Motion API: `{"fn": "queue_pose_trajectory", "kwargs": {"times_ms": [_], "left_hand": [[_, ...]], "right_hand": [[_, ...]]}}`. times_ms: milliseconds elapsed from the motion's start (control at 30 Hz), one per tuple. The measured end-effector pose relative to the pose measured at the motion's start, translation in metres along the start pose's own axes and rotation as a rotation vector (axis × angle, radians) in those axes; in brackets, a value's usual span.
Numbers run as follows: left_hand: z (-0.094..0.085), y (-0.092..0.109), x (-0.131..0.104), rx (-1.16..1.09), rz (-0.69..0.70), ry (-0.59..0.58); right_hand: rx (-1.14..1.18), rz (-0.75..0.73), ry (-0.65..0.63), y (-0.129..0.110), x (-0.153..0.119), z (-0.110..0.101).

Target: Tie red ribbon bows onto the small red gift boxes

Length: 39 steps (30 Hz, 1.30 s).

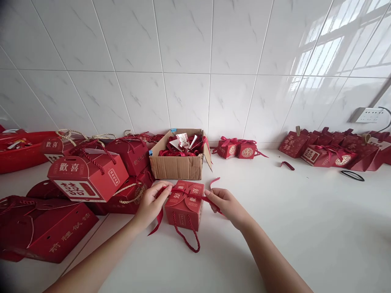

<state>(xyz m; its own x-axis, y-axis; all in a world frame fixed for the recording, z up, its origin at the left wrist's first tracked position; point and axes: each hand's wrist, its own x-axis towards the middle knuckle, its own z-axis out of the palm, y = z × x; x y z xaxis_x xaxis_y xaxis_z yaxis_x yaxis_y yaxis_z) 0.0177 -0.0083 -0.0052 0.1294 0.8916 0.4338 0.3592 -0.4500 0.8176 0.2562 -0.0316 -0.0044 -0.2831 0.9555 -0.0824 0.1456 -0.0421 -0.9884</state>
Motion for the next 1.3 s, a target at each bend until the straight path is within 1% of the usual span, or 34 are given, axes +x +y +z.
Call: {"fn": "queue_pose_trajectory", "kwargs": {"times_ms": [100, 200, 267, 333, 400, 467, 533, 567, 600, 633, 700, 767, 833, 900, 1000, 1100, 1200, 1300], "left_hand": [[0.003, 0.003, -0.004, 0.04, 0.04, 0.011], [0.005, 0.005, -0.005, 0.08, 0.075, 0.027], [0.003, 0.005, -0.004, 0.054, 0.06, 0.032], [-0.001, 0.005, 0.0, -0.029, -0.025, 0.019], [-0.007, 0.003, 0.005, -0.105, -0.134, -0.01], [-0.013, 0.0, 0.011, -0.153, -0.262, -0.073], [-0.016, -0.002, 0.015, -0.185, -0.369, -0.106], [-0.016, -0.002, 0.015, -0.192, -0.394, -0.102], [-0.016, -0.001, 0.015, -0.183, -0.386, -0.088], [-0.014, 0.002, 0.013, -0.158, -0.339, -0.067], [-0.007, 0.011, 0.007, -0.068, -0.174, -0.052], [0.001, 0.023, -0.001, 0.05, -0.01, -0.077], [0.009, 0.037, -0.007, 0.165, 0.081, -0.134], [0.016, 0.05, -0.008, 0.259, 0.112, -0.185], [0.027, 0.064, 0.002, 0.307, 0.16, -0.151], [0.039, 0.071, 0.018, 0.209, 0.166, -0.116], [0.048, 0.077, 0.03, 0.1, 0.144, -0.155], [0.049, 0.085, 0.035, 0.074, 0.149, -0.201]], "right_hand": [[0.169, -0.055, 0.004, 0.0, 0.0, -0.003], [0.263, 0.0, -0.041, 0.001, -0.001, -0.008], [0.276, 0.041, -0.092, 0.0, -0.003, -0.012], [0.317, 0.026, -0.111, -0.002, -0.005, -0.016], [0.392, -0.029, -0.101, -0.004, -0.005, -0.02], [0.437, -0.073, -0.086, -0.004, -0.005, -0.022], [0.429, -0.114, -0.066, -0.004, -0.005, -0.022], [0.409, -0.137, -0.052, -0.003, -0.005, -0.022], [0.393, -0.164, -0.033, -0.003, -0.005, -0.02], [0.388, -0.192, -0.015, -0.003, -0.005, -0.019], [0.401, -0.242, 0.008, -0.002, -0.005, -0.014], [0.42, -0.274, 0.008, -0.002, -0.006, -0.01], [0.419, -0.3, -0.004, -0.002, -0.006, -0.007], [0.407, -0.329, 0.001, -0.003, -0.006, -0.004], [0.338, -0.361, 0.044, -0.004, -0.006, -0.003], [0.263, -0.371, 0.102, -0.005, -0.006, -0.003], [0.233, -0.392, 0.129, -0.004, -0.007, -0.001], [0.242, -0.399, 0.144, -0.003, -0.005, 0.001]]}}
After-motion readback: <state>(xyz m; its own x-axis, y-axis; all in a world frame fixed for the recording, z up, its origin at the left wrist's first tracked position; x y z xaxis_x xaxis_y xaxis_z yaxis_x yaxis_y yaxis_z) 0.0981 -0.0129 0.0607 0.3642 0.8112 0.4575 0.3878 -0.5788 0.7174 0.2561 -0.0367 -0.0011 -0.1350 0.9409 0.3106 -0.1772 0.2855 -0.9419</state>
